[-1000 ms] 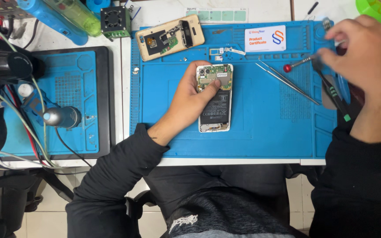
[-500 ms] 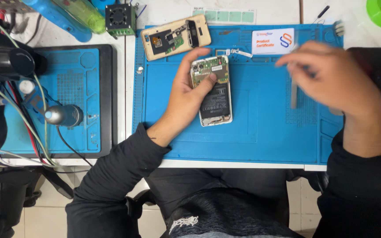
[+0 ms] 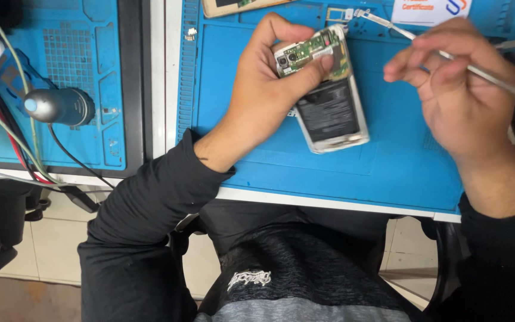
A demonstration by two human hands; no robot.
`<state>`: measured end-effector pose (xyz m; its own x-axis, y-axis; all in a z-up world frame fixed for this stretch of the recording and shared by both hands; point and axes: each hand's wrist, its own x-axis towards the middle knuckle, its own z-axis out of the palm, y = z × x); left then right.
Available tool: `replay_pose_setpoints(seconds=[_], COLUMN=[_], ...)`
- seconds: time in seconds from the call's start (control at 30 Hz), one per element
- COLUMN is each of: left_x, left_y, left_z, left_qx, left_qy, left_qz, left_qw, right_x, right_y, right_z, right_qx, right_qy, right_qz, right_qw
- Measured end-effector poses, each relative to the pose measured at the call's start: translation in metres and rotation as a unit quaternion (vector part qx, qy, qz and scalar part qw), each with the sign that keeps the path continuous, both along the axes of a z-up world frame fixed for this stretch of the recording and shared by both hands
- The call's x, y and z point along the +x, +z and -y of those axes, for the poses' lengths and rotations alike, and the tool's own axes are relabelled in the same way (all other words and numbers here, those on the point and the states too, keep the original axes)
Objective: The person disassembles a smartphone on a blue anti-static mat, removes the battery, and uses a screwdriver and tweezers to manipulate internal components and connectors. The person then reassembles the phone by reconnecting cables and securing screws.
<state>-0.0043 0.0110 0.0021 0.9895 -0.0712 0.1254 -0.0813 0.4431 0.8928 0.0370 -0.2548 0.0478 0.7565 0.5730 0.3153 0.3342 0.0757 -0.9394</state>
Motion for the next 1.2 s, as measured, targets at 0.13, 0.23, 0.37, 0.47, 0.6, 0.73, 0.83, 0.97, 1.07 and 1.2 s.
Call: replay_pose_setpoints(seconds=[0.13,0.23,0.37,0.47,0.6,0.73,0.83,0.97,1.07,1.2], left_x=[0.001,-0.002,0.001,0.004,0.005,-0.001,-0.003,-0.003,-0.004,-0.006], left_y=[0.003,0.008,0.019,0.026,0.028,0.028,0.029,0.030,0.031,0.033], left_z=[0.007,0.005,-0.013,-0.015,-0.014,-0.013,-0.013,-0.012,-0.011,-0.010], left_qx=[-0.049,-0.015,0.066,0.098,0.077,0.096,0.101,0.099,0.099,0.099], left_qy=[-0.017,-0.043,-0.114,-0.137,-0.149,-0.148,-0.144,-0.140,-0.137,-0.131], left_qz=[-0.046,-0.059,-0.084,-0.067,-0.023,-0.022,-0.022,-0.009,-0.005,-0.008], left_qw=[0.998,0.997,0.988,0.983,0.986,0.984,0.984,0.985,0.986,0.986], right_x=[-0.002,-0.002,0.000,0.000,-0.002,-0.009,-0.008,-0.005,-0.006,-0.008], right_y=[-0.003,-0.008,-0.010,-0.004,0.003,0.000,-0.002,-0.006,-0.008,-0.009], right_z=[-0.009,-0.012,-0.013,-0.020,-0.026,-0.024,-0.023,-0.023,-0.023,-0.023], right_qx=[-0.031,-0.055,-0.078,-0.100,-0.108,-0.099,-0.098,-0.091,-0.089,-0.082], right_qy=[-0.022,-0.041,-0.008,0.006,0.013,0.009,0.015,0.020,0.013,0.007], right_qz=[0.056,0.055,0.074,0.126,0.158,0.155,0.168,0.205,0.208,0.203], right_qw=[0.998,0.996,0.994,0.987,0.981,0.983,0.981,0.974,0.974,0.976])
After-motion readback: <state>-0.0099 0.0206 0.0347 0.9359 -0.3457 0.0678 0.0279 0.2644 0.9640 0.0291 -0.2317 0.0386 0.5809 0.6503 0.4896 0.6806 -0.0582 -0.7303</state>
